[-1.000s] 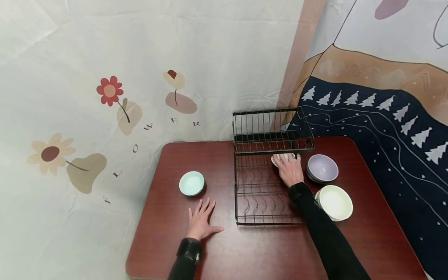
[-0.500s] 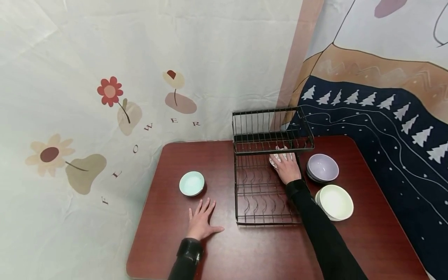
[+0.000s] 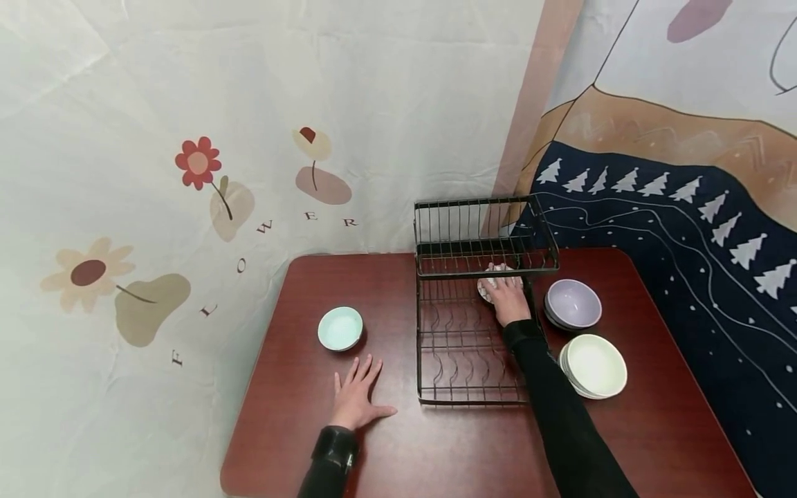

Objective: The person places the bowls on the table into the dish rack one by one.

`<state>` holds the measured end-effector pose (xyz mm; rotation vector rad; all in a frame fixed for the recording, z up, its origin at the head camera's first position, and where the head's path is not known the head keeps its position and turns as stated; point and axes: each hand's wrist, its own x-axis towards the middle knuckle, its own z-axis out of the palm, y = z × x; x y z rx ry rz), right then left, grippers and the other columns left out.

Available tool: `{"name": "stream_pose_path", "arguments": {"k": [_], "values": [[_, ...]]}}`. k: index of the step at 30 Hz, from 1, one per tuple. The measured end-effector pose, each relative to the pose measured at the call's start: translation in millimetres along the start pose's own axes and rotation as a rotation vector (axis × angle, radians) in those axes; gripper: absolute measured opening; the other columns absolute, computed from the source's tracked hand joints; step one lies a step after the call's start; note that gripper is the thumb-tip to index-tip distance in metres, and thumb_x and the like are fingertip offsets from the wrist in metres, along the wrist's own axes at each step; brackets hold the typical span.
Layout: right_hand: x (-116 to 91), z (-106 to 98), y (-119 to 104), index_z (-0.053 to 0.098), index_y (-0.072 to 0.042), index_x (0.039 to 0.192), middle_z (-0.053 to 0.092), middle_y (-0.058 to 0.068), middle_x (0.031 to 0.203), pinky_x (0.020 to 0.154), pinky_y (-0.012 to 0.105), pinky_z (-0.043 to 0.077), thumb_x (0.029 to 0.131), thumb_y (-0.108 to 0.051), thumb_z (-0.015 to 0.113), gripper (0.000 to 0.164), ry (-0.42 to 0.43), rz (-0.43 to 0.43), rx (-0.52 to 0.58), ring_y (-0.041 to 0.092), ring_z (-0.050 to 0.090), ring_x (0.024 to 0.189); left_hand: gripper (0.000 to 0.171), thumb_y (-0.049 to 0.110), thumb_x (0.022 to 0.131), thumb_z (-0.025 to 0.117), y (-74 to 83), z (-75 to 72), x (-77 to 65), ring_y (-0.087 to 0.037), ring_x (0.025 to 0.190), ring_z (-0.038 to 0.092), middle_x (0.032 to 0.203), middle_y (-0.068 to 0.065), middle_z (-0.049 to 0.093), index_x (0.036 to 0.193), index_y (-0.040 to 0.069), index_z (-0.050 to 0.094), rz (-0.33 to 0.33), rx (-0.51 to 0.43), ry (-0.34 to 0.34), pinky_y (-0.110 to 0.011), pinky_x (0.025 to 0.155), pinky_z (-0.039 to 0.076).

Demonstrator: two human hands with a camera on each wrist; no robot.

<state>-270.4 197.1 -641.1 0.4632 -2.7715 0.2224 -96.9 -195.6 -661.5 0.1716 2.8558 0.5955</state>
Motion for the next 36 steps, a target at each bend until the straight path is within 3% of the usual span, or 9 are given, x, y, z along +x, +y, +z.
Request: {"name": "stream_pose_path", "arguments": {"k": [7,13,20,30,34,35,36], "values": [[7.3,7.1,1.0,0.071,-0.007,0.144,0.060,0.032,0.155,0.120,0.067,0.048,0.096,0.020,0.066,0.056,0.060,0.002,-0.038,0.053,0.056,0.147,0.113,0.059,0.074,0.098,0.6,-2.1,1.1,-0.043,0.169,0.030,0.180,-0.010,0.039,0.169,0.021,0.049,-0.001,0.010,-0.002,-0.082,0.130,0.016],[19.7,-1.2,4.8,0.066,-0.006,0.150,0.061,0.034,0.153,0.122,0.069,0.046,0.097,0.015,0.069,0.056,-0.101,0.054,0.022,0.055,0.057,0.145,0.113,0.059,0.075,0.097,0.3,-1.2,2.3,-0.042,0.169,0.030,0.181,-0.010,0.039,0.169,0.022,0.048,0.002,0.008,0.002,-0.082,0.130,0.016],[29.8,-10.9,2.7,0.065,0.000,0.148,0.076,0.028,0.111,0.118,0.071,0.048,0.093,0.003,0.075,0.056,-0.316,0.100,0.084,0.054,0.070,0.114,0.113,0.059,0.074,0.098,-1.8,-0.1,-2.8,-0.044,0.169,0.030,0.180,-0.011,0.040,0.169,0.021,0.049,-0.003,-0.014,0.011,-0.084,0.130,0.015],[35.8,-11.1,6.1,0.063,-0.003,0.153,0.079,0.029,0.116,0.119,0.072,0.046,0.093,-0.003,0.076,0.061,-0.350,0.126,0.104,0.054,0.071,0.111,0.113,0.060,0.073,0.098,-2.3,-1.4,-2.5,-0.043,0.168,0.031,0.179,-0.011,0.040,0.168,0.020,0.049,0.001,0.006,0.014,-0.083,0.130,0.016],[37.1,-12.5,10.2,0.065,-0.001,0.149,0.079,0.027,0.112,0.099,0.064,0.058,0.095,-0.005,0.074,0.055,-0.364,0.146,0.108,0.047,0.073,0.095,0.114,0.062,0.074,0.097,-1.7,0.5,0.0,-0.043,0.169,0.031,0.180,-0.011,0.039,0.169,0.021,0.048,0.008,0.007,0.004,-0.083,0.130,0.016],[37.0,-13.0,10.7,0.066,0.000,0.147,0.078,0.026,0.105,0.092,0.061,0.059,0.097,-0.005,0.072,0.051,-0.369,0.154,0.116,0.045,0.072,0.089,0.114,0.062,0.074,0.096,-1.6,1.0,0.5,-0.043,0.169,0.031,0.180,-0.011,0.039,0.169,0.021,0.048,0.011,0.003,0.004,-0.083,0.130,0.015],[37.0,-13.1,11.6,0.065,0.001,0.148,0.078,0.027,0.108,0.087,0.059,0.058,0.098,-0.006,0.070,0.051,-0.371,0.159,0.122,0.044,0.071,0.086,0.114,0.062,0.074,0.096,-1.7,1.7,1.0,-0.043,0.169,0.030,0.180,-0.010,0.039,0.169,0.022,0.048,0.009,-0.002,0.001,-0.083,0.130,0.015]]}}
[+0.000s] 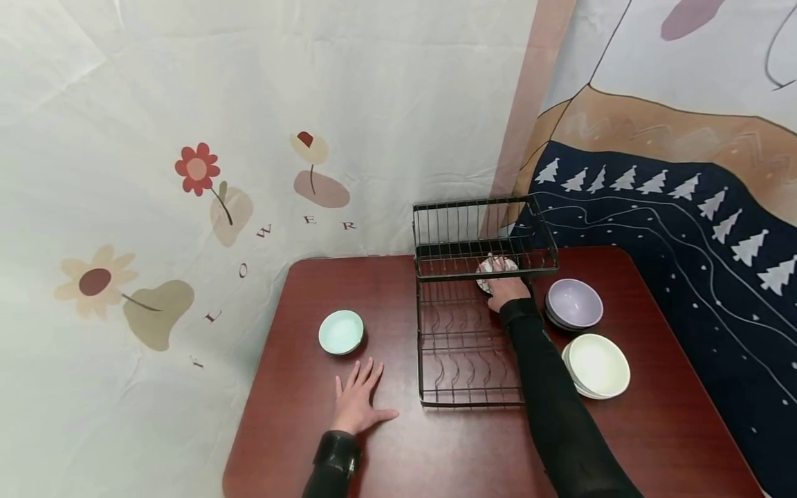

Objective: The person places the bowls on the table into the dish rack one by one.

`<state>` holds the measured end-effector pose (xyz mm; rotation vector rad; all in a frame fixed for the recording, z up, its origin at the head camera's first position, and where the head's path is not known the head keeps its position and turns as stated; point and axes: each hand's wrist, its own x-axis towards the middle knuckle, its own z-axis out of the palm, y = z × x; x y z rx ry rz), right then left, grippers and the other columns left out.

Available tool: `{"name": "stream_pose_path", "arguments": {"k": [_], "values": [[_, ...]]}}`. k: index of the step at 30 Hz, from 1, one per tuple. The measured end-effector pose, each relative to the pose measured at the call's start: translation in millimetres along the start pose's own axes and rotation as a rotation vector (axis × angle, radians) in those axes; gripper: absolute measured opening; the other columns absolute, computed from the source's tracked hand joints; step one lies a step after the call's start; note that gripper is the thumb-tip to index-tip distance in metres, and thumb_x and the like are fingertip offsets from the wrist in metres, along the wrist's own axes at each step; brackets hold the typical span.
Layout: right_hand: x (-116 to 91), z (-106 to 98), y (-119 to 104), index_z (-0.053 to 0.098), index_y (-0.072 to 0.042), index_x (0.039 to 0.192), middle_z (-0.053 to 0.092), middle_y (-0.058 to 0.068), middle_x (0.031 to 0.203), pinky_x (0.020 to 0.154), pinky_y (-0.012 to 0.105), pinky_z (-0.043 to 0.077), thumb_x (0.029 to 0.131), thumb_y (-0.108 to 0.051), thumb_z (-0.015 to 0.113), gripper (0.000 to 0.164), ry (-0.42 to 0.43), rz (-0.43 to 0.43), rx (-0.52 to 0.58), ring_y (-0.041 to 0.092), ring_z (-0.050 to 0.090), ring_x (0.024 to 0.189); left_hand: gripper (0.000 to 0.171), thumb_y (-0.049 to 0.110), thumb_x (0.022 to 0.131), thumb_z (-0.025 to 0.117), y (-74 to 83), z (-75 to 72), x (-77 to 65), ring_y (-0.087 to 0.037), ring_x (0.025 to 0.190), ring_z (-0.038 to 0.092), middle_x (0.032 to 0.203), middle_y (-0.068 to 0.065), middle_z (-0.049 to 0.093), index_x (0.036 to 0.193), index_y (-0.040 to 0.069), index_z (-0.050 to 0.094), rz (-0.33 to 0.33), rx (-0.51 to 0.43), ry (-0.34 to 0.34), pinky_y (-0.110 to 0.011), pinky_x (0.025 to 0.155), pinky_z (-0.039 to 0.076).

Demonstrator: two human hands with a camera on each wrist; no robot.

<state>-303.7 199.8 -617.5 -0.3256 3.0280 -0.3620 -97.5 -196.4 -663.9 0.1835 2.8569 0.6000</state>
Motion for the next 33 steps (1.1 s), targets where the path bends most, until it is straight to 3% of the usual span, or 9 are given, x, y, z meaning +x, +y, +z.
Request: {"name": "stream_pose_path", "arguments": {"k": [4,7,11,14,19,21,27,33], "values": [[-1.6,-0.3,1.0,0.061,0.001,0.153,0.076,0.029,0.113,0.085,0.056,0.057,0.106,-0.010,0.061,0.049,-0.005,0.004,0.047,0.043,0.071,0.087,0.114,0.061,0.073,0.097,-0.7,2.7,0.1,-0.044,0.169,0.030,0.180,-0.011,0.039,0.169,0.021,0.048,0.003,-0.015,0.009,-0.084,0.130,0.014],[-4.1,-0.9,-0.4,0.055,0.000,0.160,0.072,0.031,0.132,0.090,0.060,0.059,0.110,-0.011,0.057,0.051,0.014,-0.006,0.088,0.046,0.073,0.094,0.115,0.062,0.073,0.097,-1.2,3.7,-0.8,-0.044,0.169,0.030,0.180,-0.011,0.039,0.169,0.021,0.048,0.003,-0.011,0.014,-0.084,0.130,0.014],[-7.2,0.3,-2.5,0.049,0.002,0.163,0.051,0.033,0.164,0.109,0.065,0.055,0.108,-0.007,0.060,0.057,0.099,-0.036,0.071,0.054,0.067,0.129,0.115,0.061,0.073,0.097,-1.5,3.7,-2.6,-0.044,0.168,0.031,0.180,-0.011,0.040,0.169,0.021,0.049,0.002,0.000,0.010,-0.084,0.129,0.015],[-6.8,2.9,-4.1,0.055,0.005,0.158,0.052,0.032,0.164,0.120,0.064,0.049,0.105,-0.006,0.067,0.056,0.212,-0.063,-0.027,0.054,0.055,0.147,0.115,0.060,0.072,0.098,-1.4,2.6,-3.5,-0.044,0.168,0.031,0.180,-0.011,0.040,0.168,0.020,0.049,0.000,-0.003,0.004,-0.084,0.129,0.015],[-4.2,4.0,-9.7,0.068,0.007,0.142,0.070,0.028,0.138,0.107,0.058,0.058,0.100,-0.011,0.078,0.047,0.348,-0.065,-0.140,0.047,0.065,0.131,0.115,0.059,0.072,0.098,-0.2,-1.0,-3.7,-0.044,0.168,0.031,0.179,-0.011,0.040,0.168,0.020,0.049,-0.004,-0.009,0.010,-0.084,0.129,0.015],[-4.1,2.6,-12.2,0.068,0.008,0.142,0.072,0.028,0.134,0.101,0.057,0.060,0.100,-0.012,0.078,0.048,0.350,-0.051,-0.142,0.046,0.066,0.127,0.114,0.060,0.072,0.098,-0.3,-1.4,-3.0,-0.043,0.168,0.031,0.180,-0.011,0.040,0.168,0.020,0.049,-0.005,-0.002,0.011,-0.084,0.129,0.015],[-6.0,-3.3,-16.1,0.061,0.008,0.151,0.067,0.028,0.147,0.086,0.061,0.063,0.104,-0.008,0.067,0.050,0.289,0.017,-0.133,0.047,0.065,0.133,0.114,0.060,0.073,0.097,-0.2,0.9,-0.6,-0.043,0.169,0.030,0.180,-0.011,0.039,0.168,0.020,0.049,-0.001,0.004,0.001,-0.083,0.130,0.015],[-3.5,-0.9,-13.2,0.058,0.006,0.154,0.065,0.028,0.151,0.091,0.062,0.062,0.102,-0.004,0.066,0.054,0.305,0.023,-0.118,0.047,0.063,0.138,0.114,0.060,0.073,0.097,1.2,0.1,-0.5,-0.043,0.169,0.030,0.180,-0.011,0.040,0.168,0.021,0.049,0.002,0.004,0.001,-0.084,0.130,0.015]]}}
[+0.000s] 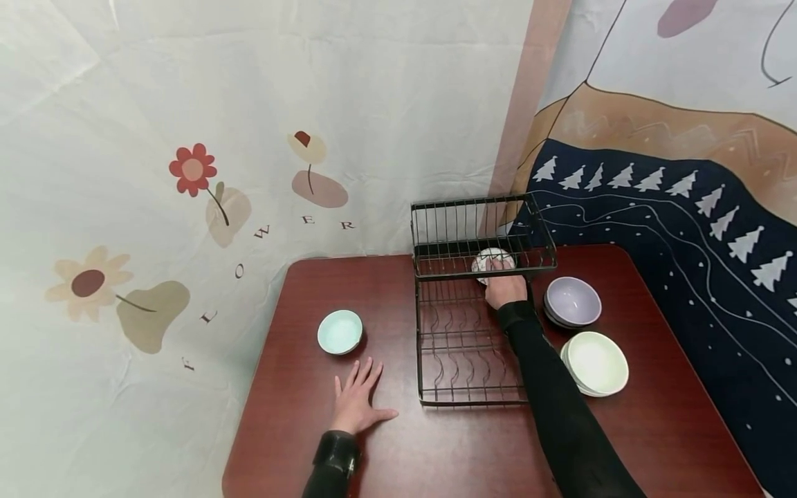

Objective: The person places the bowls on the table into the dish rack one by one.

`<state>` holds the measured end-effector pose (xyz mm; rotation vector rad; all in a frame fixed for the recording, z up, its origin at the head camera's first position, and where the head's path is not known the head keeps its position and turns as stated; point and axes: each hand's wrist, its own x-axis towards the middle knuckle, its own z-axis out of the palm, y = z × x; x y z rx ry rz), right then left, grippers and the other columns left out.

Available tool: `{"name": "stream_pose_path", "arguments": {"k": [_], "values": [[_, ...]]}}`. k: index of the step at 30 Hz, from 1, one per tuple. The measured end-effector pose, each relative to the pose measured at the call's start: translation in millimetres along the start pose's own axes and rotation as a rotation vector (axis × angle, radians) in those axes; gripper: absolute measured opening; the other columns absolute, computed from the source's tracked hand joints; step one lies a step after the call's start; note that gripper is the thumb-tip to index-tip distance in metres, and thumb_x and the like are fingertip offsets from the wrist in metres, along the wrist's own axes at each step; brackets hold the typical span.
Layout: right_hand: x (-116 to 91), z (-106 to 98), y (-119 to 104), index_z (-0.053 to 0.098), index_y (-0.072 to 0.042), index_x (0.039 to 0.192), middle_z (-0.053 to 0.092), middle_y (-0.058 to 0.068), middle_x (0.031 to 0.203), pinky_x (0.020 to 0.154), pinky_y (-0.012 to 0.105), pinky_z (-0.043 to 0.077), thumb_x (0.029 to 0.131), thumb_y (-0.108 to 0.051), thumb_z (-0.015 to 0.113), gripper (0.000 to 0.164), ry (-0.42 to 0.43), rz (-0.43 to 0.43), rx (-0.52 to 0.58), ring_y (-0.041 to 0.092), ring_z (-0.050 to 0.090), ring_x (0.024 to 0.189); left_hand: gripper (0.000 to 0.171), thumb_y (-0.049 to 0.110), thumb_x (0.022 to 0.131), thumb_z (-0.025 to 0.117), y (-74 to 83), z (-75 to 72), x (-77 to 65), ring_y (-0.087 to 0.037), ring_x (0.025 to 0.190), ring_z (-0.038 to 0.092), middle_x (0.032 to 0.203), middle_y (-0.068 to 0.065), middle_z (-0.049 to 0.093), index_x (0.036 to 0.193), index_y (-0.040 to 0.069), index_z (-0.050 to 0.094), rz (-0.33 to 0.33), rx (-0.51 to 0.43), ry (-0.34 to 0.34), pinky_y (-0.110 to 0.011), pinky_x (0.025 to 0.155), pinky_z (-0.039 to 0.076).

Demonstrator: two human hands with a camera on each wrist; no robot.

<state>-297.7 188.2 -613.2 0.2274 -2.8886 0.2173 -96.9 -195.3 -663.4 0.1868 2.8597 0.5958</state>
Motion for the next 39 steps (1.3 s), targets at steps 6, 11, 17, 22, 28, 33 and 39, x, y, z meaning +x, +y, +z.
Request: {"name": "stream_pose_path", "arguments": {"k": [6,11,17,22,28,33,39], "values": [[2.1,4.2,1.7,0.059,0.005,0.155,0.063,0.027,0.153,0.105,0.062,0.059,0.099,-0.003,0.069,0.058,-0.001,0.007,0.028,0.048,0.060,0.143,0.114,0.061,0.074,0.097,0.6,-0.5,0.2,-0.043,0.169,0.030,0.180,-0.010,0.039,0.169,0.021,0.048,-0.006,-0.008,-0.007,-0.083,0.130,0.014],[3.1,2.6,-0.3,0.056,0.006,0.157,0.060,0.028,0.157,0.110,0.064,0.056,0.097,-0.002,0.069,0.061,-0.032,0.032,0.050,0.049,0.057,0.146,0.113,0.060,0.074,0.097,1.4,-2.5,0.5,-0.043,0.169,0.030,0.180,-0.010,0.039,0.169,0.021,0.049,-0.005,-0.011,-0.004,-0.083,0.130,0.014],[4.8,-3.2,-3.9,0.051,0.006,0.161,0.056,0.029,0.161,0.120,0.066,0.048,0.091,-0.006,0.074,0.074,-0.096,0.057,0.067,0.050,0.052,0.151,0.113,0.060,0.074,0.097,1.4,-4.2,0.0,-0.043,0.169,0.030,0.180,-0.011,0.039,0.168,0.020,0.049,-0.005,-0.006,-0.002,-0.083,0.130,0.014],[4.4,-3.5,-1.5,0.046,0.005,0.164,0.051,0.029,0.165,0.124,0.064,0.045,0.090,-0.009,0.074,0.081,-0.143,0.051,0.061,0.049,0.048,0.155,0.115,0.061,0.074,0.097,1.3,-2.8,-0.3,-0.042,0.170,0.029,0.181,-0.010,0.038,0.169,0.021,0.047,-0.012,-0.008,-0.014,-0.083,0.130,0.013],[-1.2,-6.5,3.0,0.036,0.002,0.171,0.038,0.026,0.176,0.122,0.066,0.044,0.097,-0.005,0.064,0.079,-0.207,0.094,0.194,0.048,0.036,0.164,0.115,0.061,0.073,0.097,1.2,-1.5,-1.4,-0.042,0.170,0.029,0.181,-0.010,0.038,0.169,0.021,0.048,-0.014,-0.012,-0.010,-0.083,0.131,0.012],[-9.1,-13.0,3.0,0.031,0.000,0.173,0.032,0.025,0.180,0.134,0.063,0.030,0.106,-0.015,0.067,0.077,-0.246,0.083,0.211,0.046,0.033,0.166,0.114,0.059,0.073,0.098,0.7,-1.9,-2.0,-0.043,0.169,0.029,0.180,-0.012,0.039,0.168,0.019,0.049,-0.005,-0.025,-0.003,-0.084,0.130,0.012],[-32.4,-25.7,1.7,0.048,0.006,0.162,0.049,0.034,0.166,0.135,0.061,0.030,0.109,-0.031,0.067,0.067,-0.192,0.002,0.190,0.052,0.046,0.155,0.113,0.061,0.074,0.097,-0.1,-1.1,-0.5,-0.042,0.169,0.029,0.180,-0.011,0.039,0.169,0.021,0.048,-0.004,-0.009,-0.005,-0.084,0.130,0.013]]}}
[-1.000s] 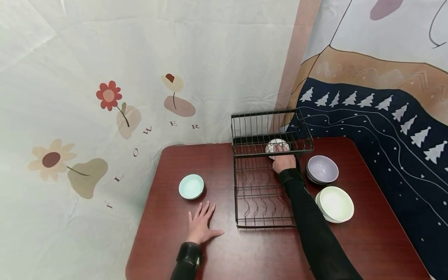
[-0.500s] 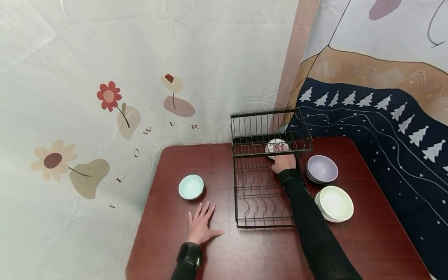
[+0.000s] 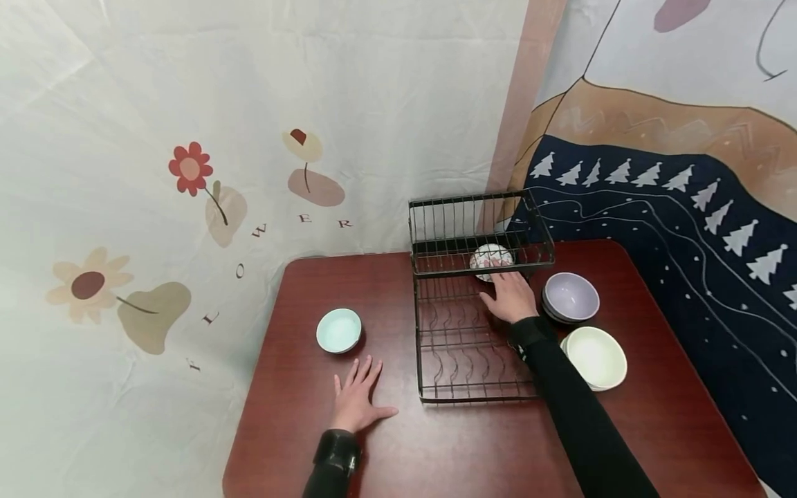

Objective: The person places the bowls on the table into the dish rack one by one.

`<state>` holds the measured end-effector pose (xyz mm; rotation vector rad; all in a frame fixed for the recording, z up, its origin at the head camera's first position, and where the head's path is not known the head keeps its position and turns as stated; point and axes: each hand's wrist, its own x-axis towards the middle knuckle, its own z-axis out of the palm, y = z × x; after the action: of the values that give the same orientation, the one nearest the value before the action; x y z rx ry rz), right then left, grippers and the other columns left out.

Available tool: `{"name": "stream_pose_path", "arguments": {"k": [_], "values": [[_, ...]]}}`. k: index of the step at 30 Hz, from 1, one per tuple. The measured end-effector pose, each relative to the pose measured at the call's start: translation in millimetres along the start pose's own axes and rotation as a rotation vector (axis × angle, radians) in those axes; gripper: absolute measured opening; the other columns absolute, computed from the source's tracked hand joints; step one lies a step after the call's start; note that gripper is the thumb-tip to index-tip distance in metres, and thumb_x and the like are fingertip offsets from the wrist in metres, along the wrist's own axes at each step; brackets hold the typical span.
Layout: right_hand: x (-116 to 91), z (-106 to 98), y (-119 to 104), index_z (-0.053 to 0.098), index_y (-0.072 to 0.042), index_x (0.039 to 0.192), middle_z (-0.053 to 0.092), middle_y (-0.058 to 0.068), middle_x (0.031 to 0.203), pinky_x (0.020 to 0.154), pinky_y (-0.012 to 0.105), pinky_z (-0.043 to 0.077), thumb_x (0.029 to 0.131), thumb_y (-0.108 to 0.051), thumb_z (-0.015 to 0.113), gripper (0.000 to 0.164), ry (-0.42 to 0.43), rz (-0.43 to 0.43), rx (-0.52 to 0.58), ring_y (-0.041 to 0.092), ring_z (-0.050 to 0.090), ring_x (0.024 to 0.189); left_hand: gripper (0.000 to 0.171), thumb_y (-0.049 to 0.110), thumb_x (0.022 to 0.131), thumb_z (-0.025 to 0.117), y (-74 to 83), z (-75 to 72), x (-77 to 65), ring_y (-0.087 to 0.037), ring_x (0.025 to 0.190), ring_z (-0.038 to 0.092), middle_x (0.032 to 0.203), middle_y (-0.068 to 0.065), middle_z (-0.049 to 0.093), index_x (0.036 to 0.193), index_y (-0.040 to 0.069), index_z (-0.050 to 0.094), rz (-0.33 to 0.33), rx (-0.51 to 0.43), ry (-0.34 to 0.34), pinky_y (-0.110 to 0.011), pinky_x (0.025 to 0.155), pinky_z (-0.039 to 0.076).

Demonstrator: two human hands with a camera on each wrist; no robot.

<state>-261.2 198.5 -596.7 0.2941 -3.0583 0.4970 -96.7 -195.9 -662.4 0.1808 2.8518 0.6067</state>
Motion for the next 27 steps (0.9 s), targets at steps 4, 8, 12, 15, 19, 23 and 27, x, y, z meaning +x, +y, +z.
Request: {"name": "stream_pose_path", "arguments": {"k": [4,8,12,15,19,23,27], "values": [[-23.7,-6.4,-3.6,0.040,0.003,0.167,0.040,0.033,0.170,0.139,0.059,0.020,0.111,-0.035,0.064,0.072,0.009,-0.030,0.036,0.052,0.033,0.163,0.114,0.061,0.075,0.097,-0.1,1.2,1.6,-0.042,0.170,0.028,0.181,-0.011,0.038,0.169,0.021,0.047,-0.001,-0.003,-0.001,-0.083,0.130,0.012],[-53.1,-9.7,-6.2,0.035,-0.005,0.172,0.034,0.027,0.177,0.139,0.060,0.019,0.110,-0.037,0.066,0.077,0.068,-0.052,0.085,0.048,0.028,0.167,0.114,0.060,0.074,0.097,0.1,2.4,2.0,-0.042,0.170,0.028,0.181,-0.011,0.038,0.169,0.021,0.048,-0.001,-0.003,0.000,-0.083,0.130,0.013],[-86.9,-9.9,-6.4,0.035,-0.011,0.174,0.033,0.022,0.180,0.139,0.059,0.020,0.108,-0.039,0.070,0.080,0.140,-0.067,0.102,0.046,0.029,0.167,0.114,0.060,0.074,0.097,0.6,2.7,2.3,-0.042,0.170,0.028,0.181,-0.010,0.038,0.169,0.021,0.048,0.001,-0.006,-0.002,-0.084,0.130,0.012],[-111.4,-11.1,-5.9,0.038,-0.013,0.173,0.036,0.020,0.178,0.137,0.059,0.023,0.105,-0.040,0.073,0.081,0.189,-0.075,0.086,0.045,0.032,0.166,0.114,0.059,0.074,0.098,0.7,2.7,2.6,-0.042,0.169,0.029,0.180,-0.011,0.039,0.169,0.021,0.048,0.003,-0.009,0.005,-0.084,0.130,0.013],[-141.8,-10.9,-4.7,0.043,-0.013,0.171,0.043,0.021,0.174,0.134,0.061,0.028,0.100,-0.039,0.077,0.083,0.249,-0.077,0.071,0.045,0.038,0.162,0.114,0.058,0.073,0.098,0.4,3.2,2.2,-0.043,0.169,0.029,0.180,-0.011,0.039,0.168,0.020,0.049,0.007,-0.011,0.006,-0.084,0.129,0.013],[-165.7,-3.4,-3.2,0.044,-0.014,0.170,0.046,0.023,0.172,0.137,0.057,0.025,0.099,-0.042,0.077,0.084,0.294,-0.075,0.062,0.047,0.042,0.158,0.114,0.057,0.073,0.099,-1.3,4.1,2.7,-0.044,0.169,0.029,0.180,-0.013,0.039,0.168,0.019,0.049,0.009,-0.034,0.013,-0.085,0.129,0.011],[-184.4,5.3,-5.9,0.043,-0.018,0.171,0.046,0.021,0.173,0.133,0.059,0.029,0.101,-0.049,0.074,0.083,0.333,-0.064,0.066,0.044,0.043,0.157,0.114,0.058,0.074,0.098,-1.6,2.9,3.8,-0.043,0.170,0.028,0.180,-0.012,0.038,0.169,0.020,0.048,0.001,-0.017,0.003,-0.084,0.130,0.011]]}}
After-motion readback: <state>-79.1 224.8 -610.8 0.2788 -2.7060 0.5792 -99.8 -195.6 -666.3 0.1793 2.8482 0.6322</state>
